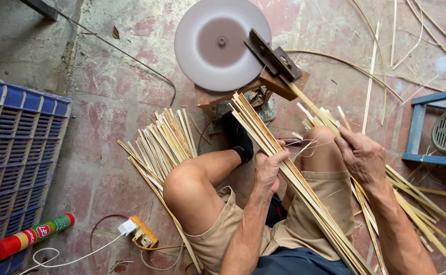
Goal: The person sits on the floor and smooths the edges of thin bamboo strips using a rotating grinding wheel. They hold a bundle of strips in one hand and feed individual pieces against the spinning wheel with the other hand, then place the smoothed strips into a pile.
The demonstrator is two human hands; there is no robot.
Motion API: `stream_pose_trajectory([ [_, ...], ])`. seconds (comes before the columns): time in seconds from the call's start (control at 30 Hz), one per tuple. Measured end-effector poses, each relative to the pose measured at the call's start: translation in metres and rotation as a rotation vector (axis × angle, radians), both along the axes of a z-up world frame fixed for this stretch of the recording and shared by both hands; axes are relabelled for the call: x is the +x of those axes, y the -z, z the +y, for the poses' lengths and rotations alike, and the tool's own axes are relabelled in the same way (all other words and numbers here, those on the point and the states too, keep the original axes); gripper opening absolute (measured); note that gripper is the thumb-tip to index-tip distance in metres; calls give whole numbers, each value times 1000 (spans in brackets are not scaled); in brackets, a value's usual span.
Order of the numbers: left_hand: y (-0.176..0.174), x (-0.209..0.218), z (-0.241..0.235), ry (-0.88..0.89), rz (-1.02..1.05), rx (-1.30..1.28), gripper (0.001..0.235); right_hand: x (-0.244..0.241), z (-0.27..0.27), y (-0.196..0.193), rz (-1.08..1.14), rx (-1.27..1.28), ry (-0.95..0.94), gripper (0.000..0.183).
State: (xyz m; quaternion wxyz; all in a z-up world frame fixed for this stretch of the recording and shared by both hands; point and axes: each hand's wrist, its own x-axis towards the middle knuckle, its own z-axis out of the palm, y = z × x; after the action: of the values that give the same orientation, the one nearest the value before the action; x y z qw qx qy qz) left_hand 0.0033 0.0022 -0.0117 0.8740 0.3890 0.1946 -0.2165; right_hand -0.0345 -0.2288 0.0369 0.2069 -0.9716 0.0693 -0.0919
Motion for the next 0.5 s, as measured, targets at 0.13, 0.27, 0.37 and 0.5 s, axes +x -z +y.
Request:
stream_pose_trajectory([
  [0.13,-1,-3,-2,-18,6,28,26,26,14,8,16,-4,-5,25],
  [0.27,-5,-6,-7,30,-5,16,32,93,35,35,-7,51,-6,45],
  [0.37,-11,-2,-4,37,-46,-2,38,128,52,52,-138,132,-55,40],
  [0.5,-13,-2,-1,40,44,-83,42,143,64,66,-206,174,-89,31],
])
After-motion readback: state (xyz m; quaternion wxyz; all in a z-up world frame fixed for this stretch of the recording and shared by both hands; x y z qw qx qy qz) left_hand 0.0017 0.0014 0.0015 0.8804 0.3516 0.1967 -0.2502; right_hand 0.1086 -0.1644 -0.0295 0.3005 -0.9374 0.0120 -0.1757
